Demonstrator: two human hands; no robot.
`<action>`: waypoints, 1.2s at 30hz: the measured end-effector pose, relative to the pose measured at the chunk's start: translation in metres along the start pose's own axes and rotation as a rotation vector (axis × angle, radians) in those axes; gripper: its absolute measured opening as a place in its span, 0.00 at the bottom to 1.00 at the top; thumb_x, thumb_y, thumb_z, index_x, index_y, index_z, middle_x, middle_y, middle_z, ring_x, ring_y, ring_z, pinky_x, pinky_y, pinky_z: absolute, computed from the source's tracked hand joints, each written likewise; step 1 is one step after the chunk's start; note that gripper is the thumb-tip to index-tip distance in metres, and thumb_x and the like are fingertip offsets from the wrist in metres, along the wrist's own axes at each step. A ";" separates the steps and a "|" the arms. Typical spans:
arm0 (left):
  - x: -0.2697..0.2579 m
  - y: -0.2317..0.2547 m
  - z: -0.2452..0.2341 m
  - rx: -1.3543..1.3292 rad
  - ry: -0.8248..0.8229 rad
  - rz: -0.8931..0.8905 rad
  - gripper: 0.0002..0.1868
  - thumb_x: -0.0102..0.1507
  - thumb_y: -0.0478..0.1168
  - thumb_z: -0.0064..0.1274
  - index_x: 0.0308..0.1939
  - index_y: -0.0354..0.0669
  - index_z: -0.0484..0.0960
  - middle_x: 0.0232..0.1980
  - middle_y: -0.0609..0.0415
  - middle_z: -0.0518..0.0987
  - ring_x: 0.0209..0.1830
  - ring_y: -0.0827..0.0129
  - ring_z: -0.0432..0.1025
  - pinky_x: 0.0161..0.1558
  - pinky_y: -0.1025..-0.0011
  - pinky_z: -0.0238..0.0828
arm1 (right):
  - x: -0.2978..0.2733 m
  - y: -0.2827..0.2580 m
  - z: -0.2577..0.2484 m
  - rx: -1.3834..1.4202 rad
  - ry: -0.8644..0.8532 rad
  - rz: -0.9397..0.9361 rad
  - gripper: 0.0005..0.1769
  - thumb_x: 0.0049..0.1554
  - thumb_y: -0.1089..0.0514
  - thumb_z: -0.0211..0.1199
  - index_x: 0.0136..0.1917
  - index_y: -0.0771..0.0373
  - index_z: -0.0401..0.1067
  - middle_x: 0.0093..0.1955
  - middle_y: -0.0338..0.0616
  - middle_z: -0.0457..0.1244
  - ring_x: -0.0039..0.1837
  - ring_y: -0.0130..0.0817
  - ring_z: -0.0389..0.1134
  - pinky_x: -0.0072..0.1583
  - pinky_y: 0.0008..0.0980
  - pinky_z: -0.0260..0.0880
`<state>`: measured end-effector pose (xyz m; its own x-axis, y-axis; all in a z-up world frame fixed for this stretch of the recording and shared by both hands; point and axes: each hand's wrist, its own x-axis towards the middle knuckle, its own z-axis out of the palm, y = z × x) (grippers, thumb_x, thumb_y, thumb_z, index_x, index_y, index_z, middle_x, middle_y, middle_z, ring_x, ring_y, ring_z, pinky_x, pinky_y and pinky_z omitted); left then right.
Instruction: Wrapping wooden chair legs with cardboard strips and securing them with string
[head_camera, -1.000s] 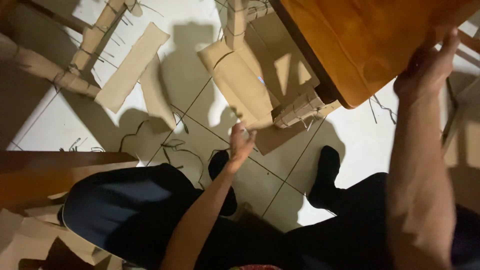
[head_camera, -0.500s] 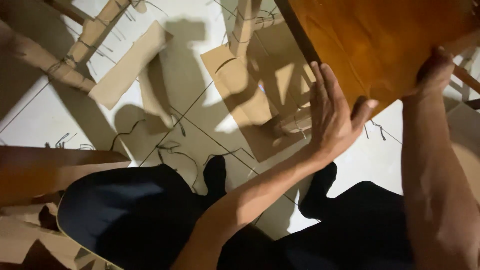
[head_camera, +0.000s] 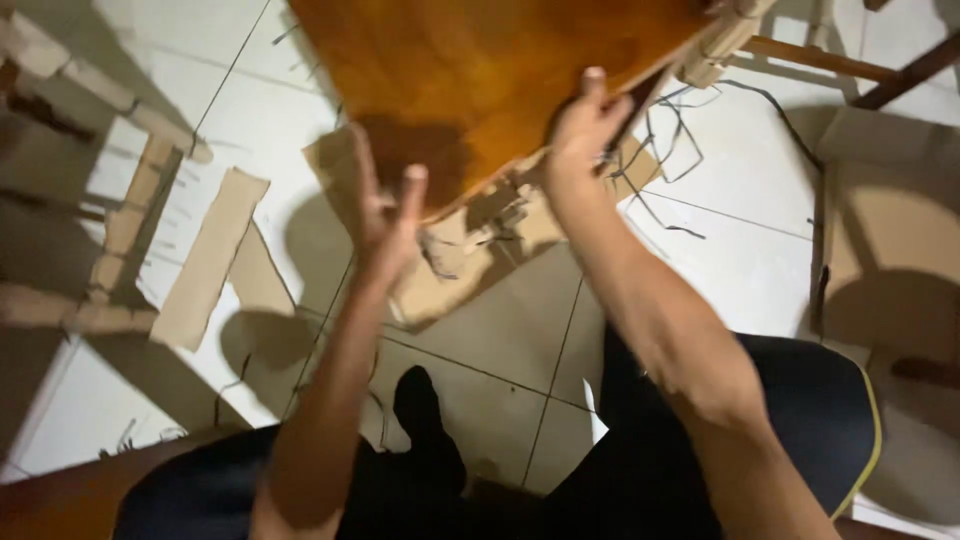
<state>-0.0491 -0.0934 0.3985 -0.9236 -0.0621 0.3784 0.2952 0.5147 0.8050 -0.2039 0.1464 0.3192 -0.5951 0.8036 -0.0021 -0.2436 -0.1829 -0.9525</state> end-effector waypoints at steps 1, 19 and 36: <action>0.004 -0.009 -0.010 0.002 -0.016 0.017 0.43 0.73 0.63 0.38 0.81 0.47 0.37 0.86 0.41 0.40 0.85 0.48 0.39 0.81 0.46 0.37 | -0.022 -0.023 0.003 0.011 0.020 -0.001 0.34 0.57 0.40 0.56 0.65 0.68 0.58 0.58 0.61 0.65 0.57 0.48 0.68 0.62 0.43 0.67; 0.019 -0.005 0.006 0.080 0.288 0.070 0.35 0.73 0.36 0.55 0.78 0.35 0.51 0.68 0.28 0.67 0.71 0.37 0.65 0.67 0.47 0.62 | 0.064 -0.104 -0.029 -0.164 0.057 -0.241 0.52 0.56 0.30 0.54 0.76 0.73 0.48 0.73 0.65 0.53 0.75 0.56 0.56 0.75 0.47 0.56; 0.022 -0.014 -0.012 -0.104 0.220 0.200 0.34 0.73 0.40 0.54 0.73 0.23 0.54 0.75 0.29 0.62 0.75 0.47 0.62 0.75 0.59 0.60 | 0.116 -0.085 -0.096 -0.160 -0.168 -0.200 0.44 0.58 0.34 0.62 0.71 0.70 0.56 0.69 0.61 0.59 0.72 0.53 0.60 0.73 0.48 0.56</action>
<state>-0.0702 -0.1117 0.4010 -0.7730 -0.1577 0.6145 0.4997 0.4454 0.7429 -0.1786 0.3091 0.3706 -0.6694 0.7070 0.2281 -0.2528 0.0719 -0.9648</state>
